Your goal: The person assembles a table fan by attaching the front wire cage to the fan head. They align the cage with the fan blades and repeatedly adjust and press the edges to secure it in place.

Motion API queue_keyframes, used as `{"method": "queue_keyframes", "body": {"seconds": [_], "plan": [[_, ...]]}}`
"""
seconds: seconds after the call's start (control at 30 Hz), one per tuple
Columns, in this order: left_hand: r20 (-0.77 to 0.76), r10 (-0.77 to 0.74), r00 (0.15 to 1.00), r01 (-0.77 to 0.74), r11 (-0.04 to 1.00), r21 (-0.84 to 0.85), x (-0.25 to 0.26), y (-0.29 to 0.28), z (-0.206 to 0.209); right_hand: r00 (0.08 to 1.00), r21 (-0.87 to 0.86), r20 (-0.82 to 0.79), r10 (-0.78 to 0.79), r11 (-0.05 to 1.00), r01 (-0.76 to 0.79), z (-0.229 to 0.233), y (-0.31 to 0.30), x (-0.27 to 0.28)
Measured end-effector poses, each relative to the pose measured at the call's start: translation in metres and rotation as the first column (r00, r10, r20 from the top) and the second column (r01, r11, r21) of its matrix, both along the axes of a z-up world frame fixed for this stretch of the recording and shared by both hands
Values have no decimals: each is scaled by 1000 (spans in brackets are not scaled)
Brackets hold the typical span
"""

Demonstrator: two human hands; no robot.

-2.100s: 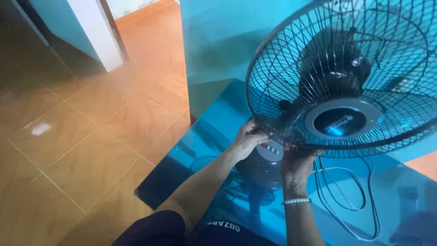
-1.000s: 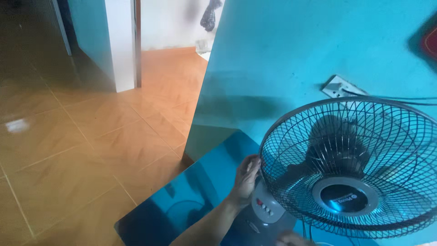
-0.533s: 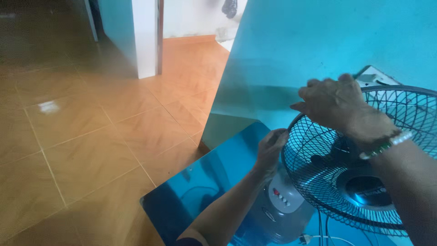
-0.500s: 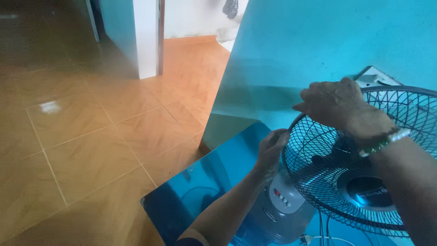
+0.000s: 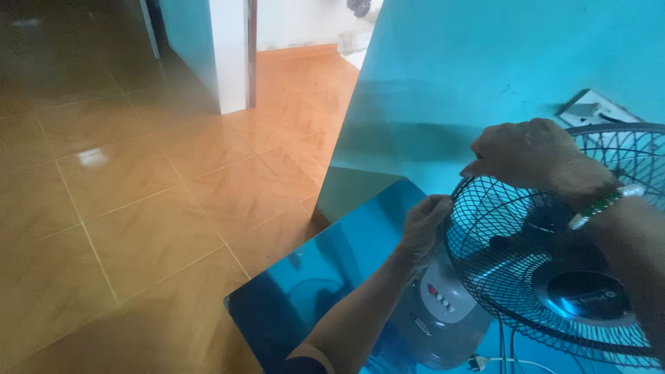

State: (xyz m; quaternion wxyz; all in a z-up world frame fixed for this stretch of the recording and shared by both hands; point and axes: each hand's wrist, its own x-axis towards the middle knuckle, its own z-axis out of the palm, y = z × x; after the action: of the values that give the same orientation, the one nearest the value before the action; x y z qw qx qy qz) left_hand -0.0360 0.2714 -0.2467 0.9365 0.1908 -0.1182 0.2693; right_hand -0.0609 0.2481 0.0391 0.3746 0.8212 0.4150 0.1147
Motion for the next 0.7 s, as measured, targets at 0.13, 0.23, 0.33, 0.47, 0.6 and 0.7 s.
{"method": "queue_keyframes", "body": {"seconds": [0.13,0.23,0.33,0.47,0.6,0.7], "plan": [[-30,17,999,-16,999,39,-1,1,0,999,-31,33,-35,999,36,-3,-1,2],[-75,55,996,-49,996,71,-15,-3,7,997,30,18,79,996,-80,-3,-5,4],[-90,72,993,-67,996,65,-32,-11,15,998,59,-17,64,996,-63,0,-6,4],[-130,121,984,-113,991,69,-39,-25,16,999,45,-30,-12,999,14,3,-4,-1],[-283,104,954,-38,973,229,-61,-35,-3,998,56,43,50,997,-52,7,-10,-9],[-298,-163,940,151,987,-64,-56,-32,-6,915,109,203,348,921,-375,20,-30,-4]]}}
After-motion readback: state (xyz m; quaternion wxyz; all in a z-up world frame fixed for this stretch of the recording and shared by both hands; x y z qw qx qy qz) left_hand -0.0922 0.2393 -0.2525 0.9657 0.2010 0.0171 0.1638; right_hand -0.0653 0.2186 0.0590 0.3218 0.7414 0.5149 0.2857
